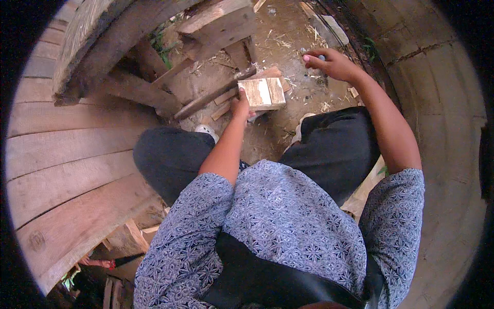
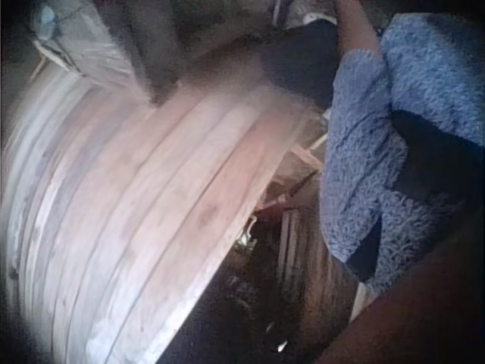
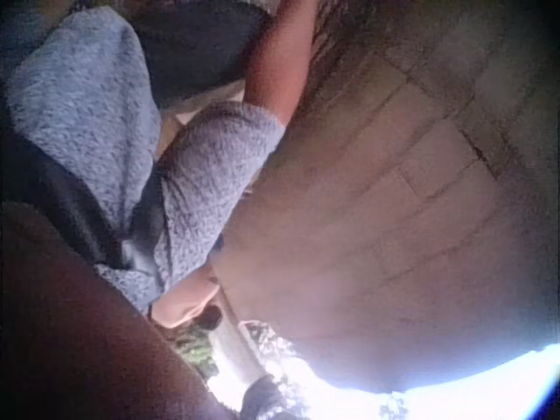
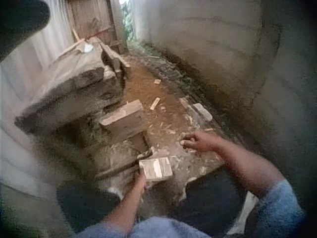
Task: The person carves a small rectangular block of wood using a knife, then sands the surface with a sanding block. The person is sitting on the ground in a workshop area.
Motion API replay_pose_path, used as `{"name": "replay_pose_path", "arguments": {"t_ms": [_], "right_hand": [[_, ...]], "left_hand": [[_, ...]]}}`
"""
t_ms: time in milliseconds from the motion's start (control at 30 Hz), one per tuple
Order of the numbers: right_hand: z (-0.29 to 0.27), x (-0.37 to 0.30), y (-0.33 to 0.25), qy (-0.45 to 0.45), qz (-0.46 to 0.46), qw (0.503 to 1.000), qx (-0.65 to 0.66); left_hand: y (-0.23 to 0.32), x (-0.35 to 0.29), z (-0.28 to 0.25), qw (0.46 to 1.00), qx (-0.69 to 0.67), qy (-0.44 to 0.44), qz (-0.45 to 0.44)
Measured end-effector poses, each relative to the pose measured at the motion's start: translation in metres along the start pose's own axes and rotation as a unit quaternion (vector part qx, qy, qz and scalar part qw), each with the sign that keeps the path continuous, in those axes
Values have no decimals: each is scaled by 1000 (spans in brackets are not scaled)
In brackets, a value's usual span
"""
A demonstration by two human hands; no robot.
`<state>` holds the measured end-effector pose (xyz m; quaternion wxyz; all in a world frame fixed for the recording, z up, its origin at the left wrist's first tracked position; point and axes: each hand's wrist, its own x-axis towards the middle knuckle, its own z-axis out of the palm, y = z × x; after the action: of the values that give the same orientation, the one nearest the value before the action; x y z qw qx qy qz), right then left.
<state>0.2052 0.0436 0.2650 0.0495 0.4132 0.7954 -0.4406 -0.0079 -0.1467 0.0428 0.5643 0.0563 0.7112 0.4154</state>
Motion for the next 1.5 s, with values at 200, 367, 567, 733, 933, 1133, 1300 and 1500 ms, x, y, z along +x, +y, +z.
{"name": "replay_pose_path", "arguments": {"t_ms": [200, 367, 567, 733, 933, 1133, 1300, 1500], "right_hand": [[15, -7, 0, 98, 15, 994, -45], [10, -20, 2, 111, 105, 988, -5], [7, -33, 13, 47, 213, 971, -102], [5, -40, 32, 4, 154, 979, -137], [4, -55, 29, -8, 194, 981, -1], [22, -83, 3, -16, 179, 969, 171], [68, -68, -5, 52, 176, 965, 186], [181, 3, 4, 153, 226, 850, 450]], "left_hand": [[-23, 22, 10, 994, -110, 5, 14], [-26, 49, 36, 982, -164, 68, 67], [-30, 54, 26, 973, 129, 133, 139], [-30, 59, 32, 945, 102, 152, 270], [-52, 98, 36, 955, 103, 52, 274], [-56, 112, 51, 950, 197, 114, 212], [-34, 35, 50, 897, 234, 260, 269], [-5, -14, 35, 842, 159, 144, 496]]}}
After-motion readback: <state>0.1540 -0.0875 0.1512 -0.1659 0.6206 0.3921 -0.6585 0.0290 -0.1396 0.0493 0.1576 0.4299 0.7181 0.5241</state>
